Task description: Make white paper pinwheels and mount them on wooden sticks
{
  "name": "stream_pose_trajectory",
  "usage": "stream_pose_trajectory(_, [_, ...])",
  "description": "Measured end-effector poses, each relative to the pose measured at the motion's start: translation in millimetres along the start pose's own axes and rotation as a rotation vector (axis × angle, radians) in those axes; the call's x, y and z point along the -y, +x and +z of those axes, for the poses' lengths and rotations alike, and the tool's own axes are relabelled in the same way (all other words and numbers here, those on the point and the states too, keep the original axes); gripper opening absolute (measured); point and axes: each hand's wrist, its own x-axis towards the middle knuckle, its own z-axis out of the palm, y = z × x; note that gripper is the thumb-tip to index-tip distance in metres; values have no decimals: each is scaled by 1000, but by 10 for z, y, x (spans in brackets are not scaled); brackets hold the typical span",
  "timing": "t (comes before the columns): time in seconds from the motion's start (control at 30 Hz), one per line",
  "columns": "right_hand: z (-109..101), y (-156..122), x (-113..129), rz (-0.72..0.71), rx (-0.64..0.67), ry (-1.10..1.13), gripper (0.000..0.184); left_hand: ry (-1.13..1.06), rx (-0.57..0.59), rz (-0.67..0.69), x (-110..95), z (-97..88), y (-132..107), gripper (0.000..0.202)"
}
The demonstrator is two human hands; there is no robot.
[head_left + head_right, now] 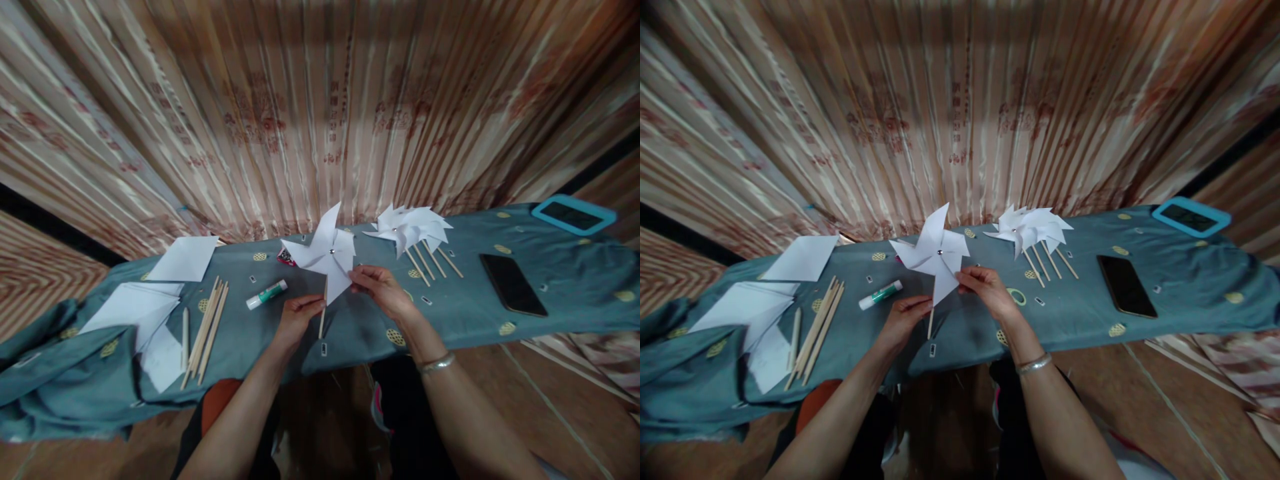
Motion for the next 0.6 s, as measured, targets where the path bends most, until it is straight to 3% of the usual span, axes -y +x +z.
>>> stream_pose_trajectory(0.47, [146,23,-37,-8,31,-22,39,-18,-5,39,-6,24,-16,35])
stream_pose_trajectory(0.6, [98,29,-10,-65,-15,-77,42,-1,-10,31,6,6,-7,37])
